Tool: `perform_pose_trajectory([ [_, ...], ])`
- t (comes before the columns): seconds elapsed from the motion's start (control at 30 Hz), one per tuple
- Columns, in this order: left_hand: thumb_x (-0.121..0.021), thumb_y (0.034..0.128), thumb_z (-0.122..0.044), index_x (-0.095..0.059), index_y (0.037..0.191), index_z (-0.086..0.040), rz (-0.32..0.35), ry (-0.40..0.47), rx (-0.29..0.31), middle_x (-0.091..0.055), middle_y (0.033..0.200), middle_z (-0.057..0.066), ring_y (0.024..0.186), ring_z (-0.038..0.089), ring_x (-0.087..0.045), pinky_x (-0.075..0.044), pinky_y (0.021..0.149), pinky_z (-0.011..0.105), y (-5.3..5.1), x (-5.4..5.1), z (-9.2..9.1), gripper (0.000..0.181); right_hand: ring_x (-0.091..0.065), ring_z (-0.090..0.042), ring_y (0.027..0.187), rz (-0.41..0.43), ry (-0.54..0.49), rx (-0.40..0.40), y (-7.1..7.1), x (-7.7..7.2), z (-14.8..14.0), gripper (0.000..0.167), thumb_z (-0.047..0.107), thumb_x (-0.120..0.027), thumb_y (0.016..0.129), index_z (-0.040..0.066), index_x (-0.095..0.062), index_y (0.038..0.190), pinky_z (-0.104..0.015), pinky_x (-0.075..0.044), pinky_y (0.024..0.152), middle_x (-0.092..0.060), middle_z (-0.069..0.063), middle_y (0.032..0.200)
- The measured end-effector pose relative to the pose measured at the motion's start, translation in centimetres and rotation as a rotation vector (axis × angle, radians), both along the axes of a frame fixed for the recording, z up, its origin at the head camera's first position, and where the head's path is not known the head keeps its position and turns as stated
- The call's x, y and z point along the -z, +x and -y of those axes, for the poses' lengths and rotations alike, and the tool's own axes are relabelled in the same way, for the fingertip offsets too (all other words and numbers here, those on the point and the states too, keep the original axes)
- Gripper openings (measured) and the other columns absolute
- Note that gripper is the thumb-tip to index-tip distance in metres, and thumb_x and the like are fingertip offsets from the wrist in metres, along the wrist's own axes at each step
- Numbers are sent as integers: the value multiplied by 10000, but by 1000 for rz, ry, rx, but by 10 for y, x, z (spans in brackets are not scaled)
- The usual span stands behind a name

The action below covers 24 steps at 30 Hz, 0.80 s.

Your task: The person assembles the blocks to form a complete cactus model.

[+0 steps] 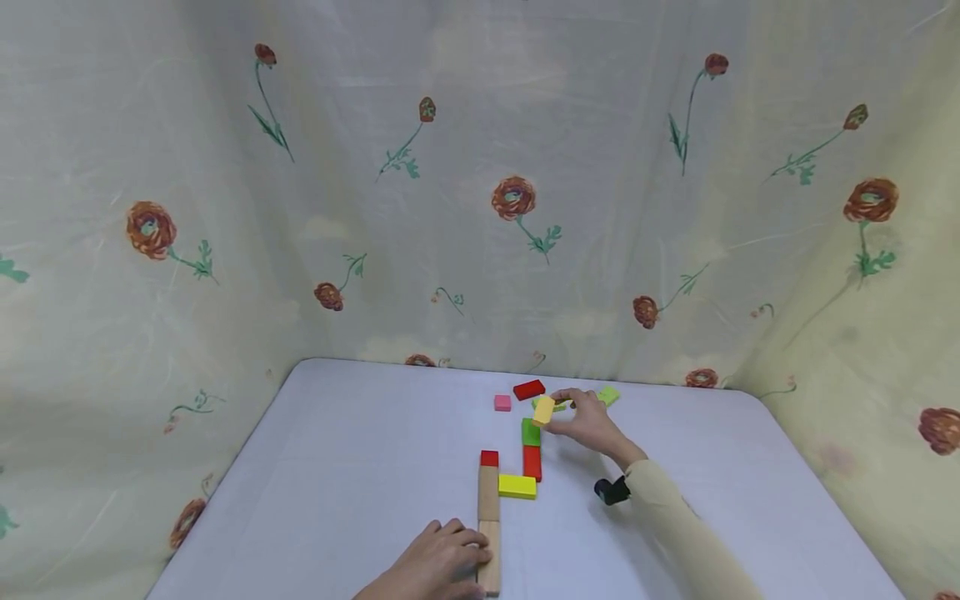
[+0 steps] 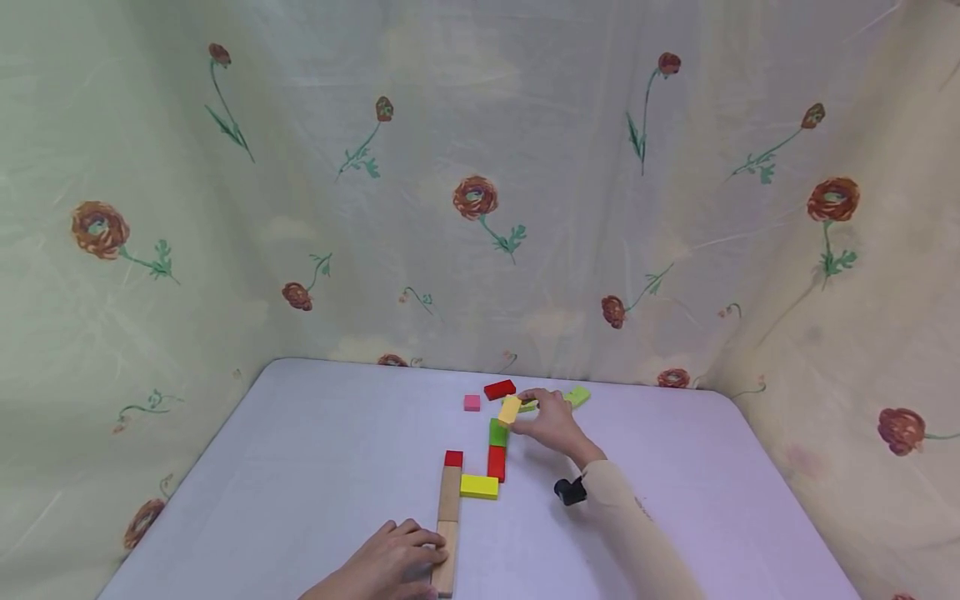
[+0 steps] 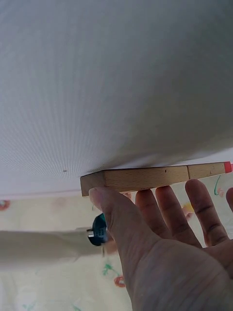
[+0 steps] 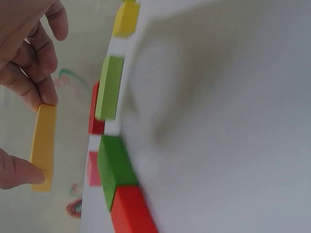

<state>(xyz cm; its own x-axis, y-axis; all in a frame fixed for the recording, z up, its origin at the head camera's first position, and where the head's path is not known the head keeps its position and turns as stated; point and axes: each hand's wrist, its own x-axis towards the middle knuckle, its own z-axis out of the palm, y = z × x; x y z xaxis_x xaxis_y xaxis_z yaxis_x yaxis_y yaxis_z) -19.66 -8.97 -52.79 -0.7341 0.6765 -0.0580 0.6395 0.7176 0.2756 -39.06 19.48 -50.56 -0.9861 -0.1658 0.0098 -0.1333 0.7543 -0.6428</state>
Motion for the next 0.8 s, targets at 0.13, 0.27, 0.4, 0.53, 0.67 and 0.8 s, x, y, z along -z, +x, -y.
perform_pose_trajectory([
  [0.13,-625,845,-552,-662,1224,-281,0,1,6,-631,1221,-130,1053,69,-535,-454,808,308,0,-1,1,467,-417,-268,1173,3,30,-27,-1,0,27,576,364,-812,748,152,-592,1236,-485,-450,918,-579,-86,1240],
  [0.27,-627,844,-548,-662,1221,-286,26,5,0,-628,1223,-133,1052,66,-535,-460,813,317,-1,-1,1,461,-430,-239,1142,4,67,-58,-4,3,48,570,374,-827,732,177,-606,1220,-447,-468,888,-589,-56,1213],
  [0.4,-630,845,-544,-663,1215,-291,37,0,-2,-627,1219,-139,1042,61,-534,-464,816,322,-3,0,0,450,-442,-224,1138,11,76,-102,-5,7,60,564,374,-831,728,184,-617,1214,-433,-452,890,-599,-15,1196],
  [0.53,-641,845,-533,-665,1213,-290,42,-10,-11,-629,1210,-146,1025,55,-531,-465,820,320,-3,0,-1,441,-437,-205,1137,31,83,-135,-6,9,69,566,370,-833,725,185,-622,1218,-425,-457,893,-600,4,1195],
  [0.67,-652,842,-522,-670,1205,-289,48,-10,-25,-633,1195,-150,1013,49,-529,-463,818,309,-2,-2,-1,432,-431,-191,1118,32,102,-152,-6,11,74,566,369,-835,722,190,-624,1215,-408,-459,881,-607,19,1180],
  [0.8,-647,843,-530,-674,1198,-293,47,-8,-28,-633,1184,-156,1006,44,-530,-455,808,294,-2,-2,-1,428,-429,-194,1123,32,110,-164,-9,13,78,568,357,-840,721,183,-625,1218,-427,-444,895,-614,21,1175],
])
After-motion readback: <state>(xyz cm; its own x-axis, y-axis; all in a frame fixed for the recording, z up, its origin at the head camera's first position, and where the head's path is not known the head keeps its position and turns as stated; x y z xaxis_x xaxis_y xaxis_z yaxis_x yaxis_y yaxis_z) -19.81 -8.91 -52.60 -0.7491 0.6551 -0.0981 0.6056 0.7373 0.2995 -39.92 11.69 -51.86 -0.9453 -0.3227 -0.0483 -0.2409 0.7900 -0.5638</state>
